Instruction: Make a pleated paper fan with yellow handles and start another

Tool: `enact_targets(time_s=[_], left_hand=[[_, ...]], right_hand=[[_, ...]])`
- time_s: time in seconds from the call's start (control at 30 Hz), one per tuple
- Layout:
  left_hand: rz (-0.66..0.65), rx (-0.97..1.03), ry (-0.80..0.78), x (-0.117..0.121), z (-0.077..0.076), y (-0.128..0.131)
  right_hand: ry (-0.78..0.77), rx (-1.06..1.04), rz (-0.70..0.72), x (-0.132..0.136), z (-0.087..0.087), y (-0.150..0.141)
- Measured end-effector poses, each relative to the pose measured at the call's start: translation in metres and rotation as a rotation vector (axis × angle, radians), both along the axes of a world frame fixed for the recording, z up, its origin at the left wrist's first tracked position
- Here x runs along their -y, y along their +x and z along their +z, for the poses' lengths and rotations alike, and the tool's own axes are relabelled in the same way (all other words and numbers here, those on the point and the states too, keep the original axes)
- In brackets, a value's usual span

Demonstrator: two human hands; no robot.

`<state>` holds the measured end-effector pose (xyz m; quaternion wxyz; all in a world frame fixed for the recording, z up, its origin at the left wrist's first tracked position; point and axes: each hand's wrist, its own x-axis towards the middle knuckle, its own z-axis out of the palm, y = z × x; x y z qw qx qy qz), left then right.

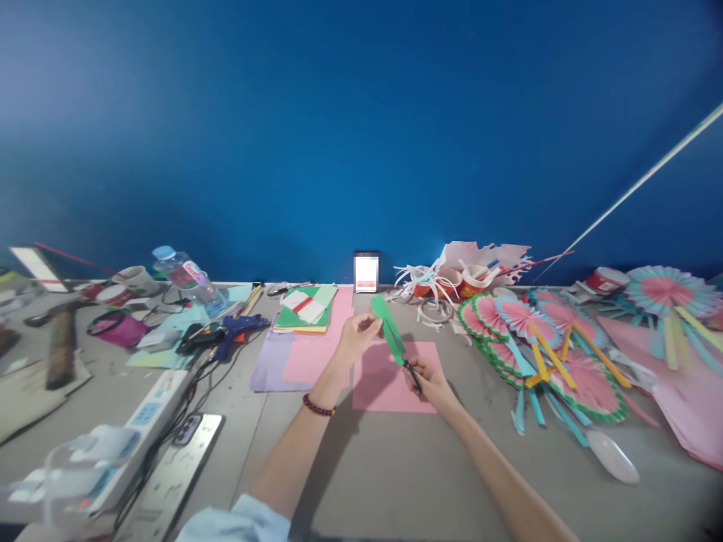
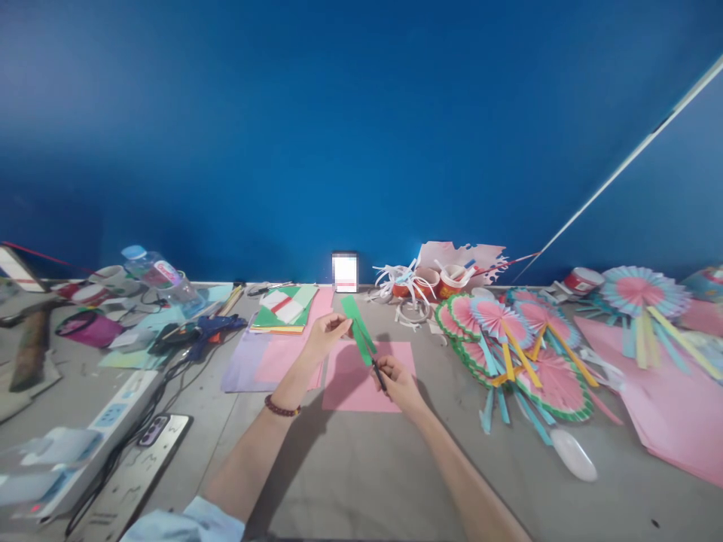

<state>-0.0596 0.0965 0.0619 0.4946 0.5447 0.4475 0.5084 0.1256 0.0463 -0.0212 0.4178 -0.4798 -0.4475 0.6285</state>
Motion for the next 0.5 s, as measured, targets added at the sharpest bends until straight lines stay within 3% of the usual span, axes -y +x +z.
enact_targets(time_s=[0.27,0.5], left_hand=[[-0.003,0.009,-0.019,0.0026,0.0080,0.0014],[-0.020,0.018,-0.008,0.0010,0.0047,0.0010]], right_hand=[[-0.011,-0.026,-0.016,-0.0007,-0.0027,-0.0008],[0.011,-0.044,0.004,0.0004,-0.0016,-0.0004]])
